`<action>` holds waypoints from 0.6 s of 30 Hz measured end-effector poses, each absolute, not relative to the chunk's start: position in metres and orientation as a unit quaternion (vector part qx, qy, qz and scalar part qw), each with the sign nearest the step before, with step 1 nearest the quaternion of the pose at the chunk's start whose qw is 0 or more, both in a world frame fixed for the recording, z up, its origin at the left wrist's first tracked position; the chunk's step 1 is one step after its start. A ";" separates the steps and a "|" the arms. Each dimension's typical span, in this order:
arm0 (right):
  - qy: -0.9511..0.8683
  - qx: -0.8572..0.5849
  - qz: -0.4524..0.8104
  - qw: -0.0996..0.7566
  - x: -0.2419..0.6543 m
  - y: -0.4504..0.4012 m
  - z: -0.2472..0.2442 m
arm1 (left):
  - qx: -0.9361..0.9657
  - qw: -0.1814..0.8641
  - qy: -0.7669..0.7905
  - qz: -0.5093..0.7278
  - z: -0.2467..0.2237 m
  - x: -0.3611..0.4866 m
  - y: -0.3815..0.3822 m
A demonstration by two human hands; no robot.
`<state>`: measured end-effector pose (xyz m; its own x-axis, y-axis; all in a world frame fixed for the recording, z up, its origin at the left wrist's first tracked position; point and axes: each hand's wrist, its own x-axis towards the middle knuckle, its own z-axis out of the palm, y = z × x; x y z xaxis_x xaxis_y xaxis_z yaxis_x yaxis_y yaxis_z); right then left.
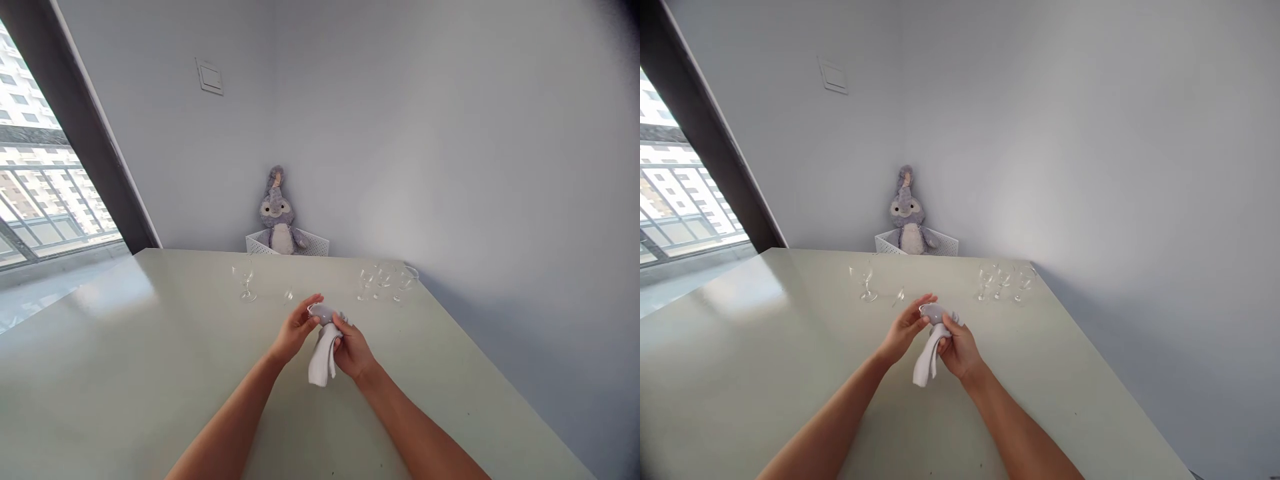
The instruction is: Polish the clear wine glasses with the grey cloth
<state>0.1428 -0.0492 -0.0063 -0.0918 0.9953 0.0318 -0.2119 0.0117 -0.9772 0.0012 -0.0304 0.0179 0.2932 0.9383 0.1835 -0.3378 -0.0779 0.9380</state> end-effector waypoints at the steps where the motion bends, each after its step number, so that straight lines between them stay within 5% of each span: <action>1: -0.502 -0.416 0.551 0.521 0.140 -0.052 -0.009 | 0.514 0.611 0.306 0.519 0.017 0.001 -0.030; 6: -0.588 -0.456 0.440 0.503 0.131 -0.057 -0.023 | 0.506 0.604 0.427 0.444 0.006 -0.002 -0.022; 13: -0.424 -0.451 0.568 0.543 0.140 -0.051 0.001 | 0.543 0.574 0.285 0.543 0.013 0.008 -0.030; 18: -0.668 -0.477 0.310 0.480 0.130 -0.057 -0.018 | 0.565 0.536 0.396 0.486 0.010 -0.002 -0.024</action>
